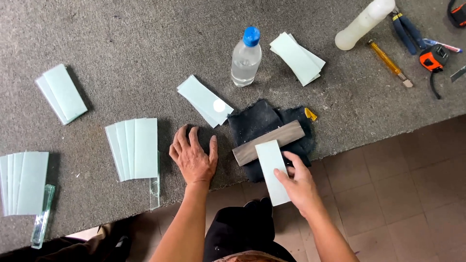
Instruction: Smoothing the edges of small rectangular glass pieces by wetting them and rubbing them against an abrasive block on a workbench.
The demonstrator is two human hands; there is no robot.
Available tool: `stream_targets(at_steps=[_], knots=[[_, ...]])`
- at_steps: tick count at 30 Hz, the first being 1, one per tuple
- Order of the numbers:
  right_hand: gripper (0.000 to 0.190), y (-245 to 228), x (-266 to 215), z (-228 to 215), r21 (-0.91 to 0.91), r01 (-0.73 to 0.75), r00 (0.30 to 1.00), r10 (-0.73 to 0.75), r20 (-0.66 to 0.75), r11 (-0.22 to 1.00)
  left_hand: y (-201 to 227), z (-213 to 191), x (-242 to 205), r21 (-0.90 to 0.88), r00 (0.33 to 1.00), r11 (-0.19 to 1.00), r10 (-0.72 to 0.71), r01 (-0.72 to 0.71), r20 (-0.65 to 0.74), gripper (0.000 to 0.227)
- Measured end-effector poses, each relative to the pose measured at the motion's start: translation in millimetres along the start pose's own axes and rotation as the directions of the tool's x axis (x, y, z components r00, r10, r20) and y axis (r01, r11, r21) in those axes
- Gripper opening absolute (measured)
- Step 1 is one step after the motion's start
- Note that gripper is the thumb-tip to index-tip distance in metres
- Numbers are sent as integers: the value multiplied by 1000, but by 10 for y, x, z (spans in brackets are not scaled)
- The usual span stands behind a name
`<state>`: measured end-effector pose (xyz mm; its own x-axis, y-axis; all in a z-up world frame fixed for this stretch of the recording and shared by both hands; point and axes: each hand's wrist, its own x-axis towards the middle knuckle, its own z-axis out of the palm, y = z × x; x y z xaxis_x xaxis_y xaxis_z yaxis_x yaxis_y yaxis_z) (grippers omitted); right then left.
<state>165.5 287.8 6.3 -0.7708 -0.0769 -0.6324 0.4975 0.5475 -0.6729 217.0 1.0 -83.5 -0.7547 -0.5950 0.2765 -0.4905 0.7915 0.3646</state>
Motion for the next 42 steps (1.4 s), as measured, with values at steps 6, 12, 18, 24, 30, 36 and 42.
stream_targets(at_steps=[6,12,18,24,30,36,42], knots=[[104,-47,-133,280,-709,211,945,-325,-27,672,67,-127,38,-68,1000,998,-5,6,15,57],[82,-56,84,159,-587,220,882,-416,-223,780,4,50,48,8,1000,1000,6,-6,-22,56],[85,137,82,123,-735,205,887,-440,-140,646,-13,24,-24,14,1000,1000,7,-6,-21,60],[88,80,-105,375,-694,344,897,-440,45,632,-5,-34,-8,21,1000,1000,4,-4,-2,58],[89,8,84,193,-720,263,866,-487,-118,642,44,-46,6,-35,1000,999,-10,11,24,61],[87,211,431,-102,-718,194,826,-506,-248,669,44,-44,31,-38,998,998,-40,42,46,58],[86,216,338,-9,-750,339,829,-558,-48,568,38,-33,25,-10,999,1000,-21,22,41,57]])
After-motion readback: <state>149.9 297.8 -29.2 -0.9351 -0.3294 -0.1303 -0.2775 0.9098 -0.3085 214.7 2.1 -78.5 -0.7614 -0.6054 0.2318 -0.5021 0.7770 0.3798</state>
